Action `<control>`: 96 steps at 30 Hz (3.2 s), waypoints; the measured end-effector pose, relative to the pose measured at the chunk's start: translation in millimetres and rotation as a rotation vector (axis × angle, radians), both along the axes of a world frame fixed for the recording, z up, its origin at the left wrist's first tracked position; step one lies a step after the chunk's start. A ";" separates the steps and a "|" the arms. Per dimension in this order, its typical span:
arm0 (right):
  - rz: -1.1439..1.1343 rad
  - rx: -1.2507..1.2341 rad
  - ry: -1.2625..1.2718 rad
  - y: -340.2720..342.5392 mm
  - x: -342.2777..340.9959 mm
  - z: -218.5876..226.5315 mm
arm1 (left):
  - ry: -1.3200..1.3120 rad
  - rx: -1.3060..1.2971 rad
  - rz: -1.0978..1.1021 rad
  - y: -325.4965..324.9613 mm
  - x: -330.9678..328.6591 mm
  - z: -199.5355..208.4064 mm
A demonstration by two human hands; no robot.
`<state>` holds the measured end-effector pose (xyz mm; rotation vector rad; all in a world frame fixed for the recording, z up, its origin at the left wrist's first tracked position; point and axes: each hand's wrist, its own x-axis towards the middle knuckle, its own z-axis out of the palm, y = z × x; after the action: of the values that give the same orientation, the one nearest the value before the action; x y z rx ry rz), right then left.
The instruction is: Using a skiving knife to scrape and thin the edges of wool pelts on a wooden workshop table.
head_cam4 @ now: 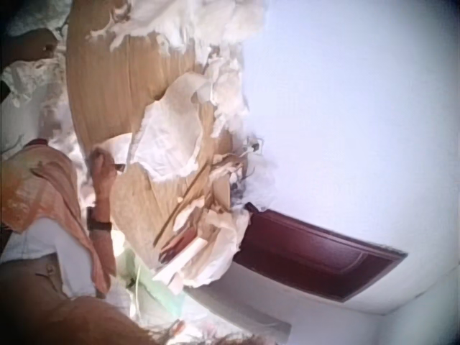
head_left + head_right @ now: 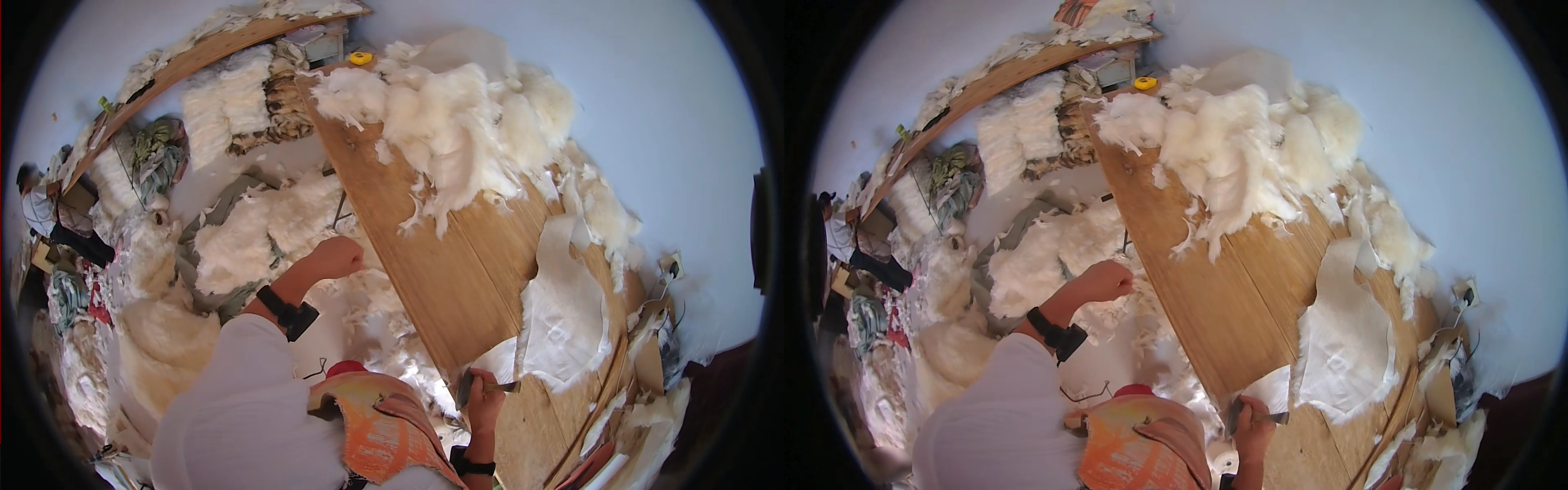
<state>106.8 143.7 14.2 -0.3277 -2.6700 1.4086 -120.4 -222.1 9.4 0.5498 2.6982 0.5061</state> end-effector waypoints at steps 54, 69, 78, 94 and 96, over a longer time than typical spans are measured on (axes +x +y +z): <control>1.636 0.202 -0.057 -309.8 -40.5 -42.2 | -0.251 0.176 0.891 -154.8 484.5 -115.8; 2.377 0.301 0.065 -593.5 -71.2 -52.0 | -0.286 0.078 1.889 -208.6 597.6 -209.1; 2.719 0.379 0.345 -693.3 -116.8 -63.7 | -0.353 0.458 2.386 -106.5 535.0 -225.3; 2.954 0.355 -0.515 -783.8 -3.1 -32.1 | -0.238 0.694 2.769 -93.7 503.6 -226.8; 2.971 0.370 -0.478 -788.5 20.6 -26.6 | -0.214 0.663 2.801 -99.4 532.7 -224.9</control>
<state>127.3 -644.7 -12.4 -1.8423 0.5117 0.1106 412.3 -321.5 -215.5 -2.9516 0.8683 1.4246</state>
